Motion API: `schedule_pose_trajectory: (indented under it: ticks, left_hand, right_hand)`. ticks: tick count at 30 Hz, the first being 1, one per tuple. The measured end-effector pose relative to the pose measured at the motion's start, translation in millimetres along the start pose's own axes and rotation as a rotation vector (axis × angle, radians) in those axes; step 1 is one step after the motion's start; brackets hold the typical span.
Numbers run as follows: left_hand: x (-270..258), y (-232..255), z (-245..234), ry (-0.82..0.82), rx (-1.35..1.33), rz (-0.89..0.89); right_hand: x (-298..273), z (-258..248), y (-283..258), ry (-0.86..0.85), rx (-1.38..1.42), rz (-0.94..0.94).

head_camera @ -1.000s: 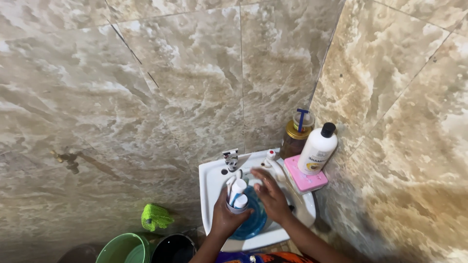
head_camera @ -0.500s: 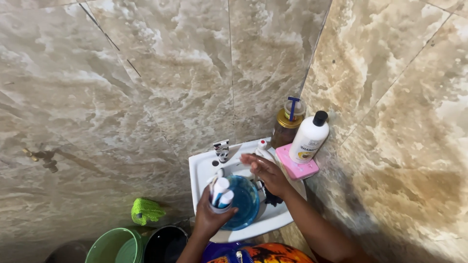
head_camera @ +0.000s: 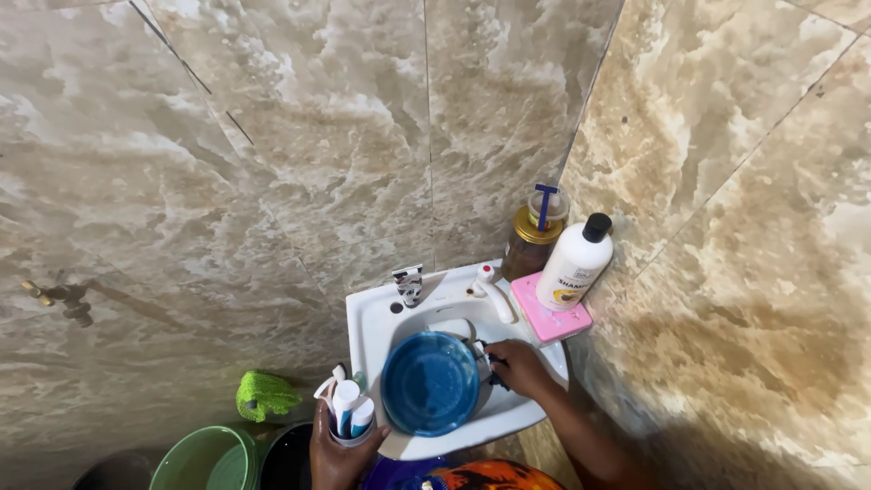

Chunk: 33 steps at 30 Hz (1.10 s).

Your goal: Washing and organizing various toiletries and cups in a bathroom sink.

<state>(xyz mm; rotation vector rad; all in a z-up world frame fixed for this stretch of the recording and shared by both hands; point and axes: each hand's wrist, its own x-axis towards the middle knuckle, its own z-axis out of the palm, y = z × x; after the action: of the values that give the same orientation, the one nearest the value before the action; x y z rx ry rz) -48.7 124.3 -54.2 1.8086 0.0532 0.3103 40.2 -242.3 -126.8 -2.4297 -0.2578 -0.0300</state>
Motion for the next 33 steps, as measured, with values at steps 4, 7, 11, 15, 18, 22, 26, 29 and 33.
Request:
schedule_pose_trajectory:
  ticks: [4, 7, 11, 15, 18, 22, 26, 29, 33]
  left_hand:
    - [-5, -12, 9, -0.022, -0.060, -0.001]
    - [-7, -33, 12, -0.034, -0.060, 0.131]
    - [-11, -79, 22, -0.022, -0.060, 0.228]
    - [-13, -97, 24, 0.030, -0.113, 0.208]
    - [-16, -105, 21, 0.045, -0.144, 0.178]
    - [-17, -99, 22, 0.040, -0.195, 0.106]
    - [-17, -108, 22, 0.061, -0.218, 0.052]
    - [-17, -127, 14, 0.053, -0.197, 0.047]
    - [-16, -146, 9, 0.008, -0.067, 0.062]
  right_hand:
    - [29, 12, -15, -0.003, 0.132, 0.236]
    - [59, 45, 13, 0.028, 0.177, 0.279]
    - [100, 86, 58, 0.007, 0.246, 0.425]
    - [123, 101, 62, -0.008, 0.751, 0.695]
    - [123, 99, 43, -0.043, 0.648, 0.712]
    - [127, 105, 36, -0.022, 0.571, 0.737]
    - [131, 101, 23, 0.043, 0.625, 0.713]
    - [123, 89, 5, -0.007, 0.747, 0.802]
    - [116, 86, 6, 0.079, 0.520, 0.620]
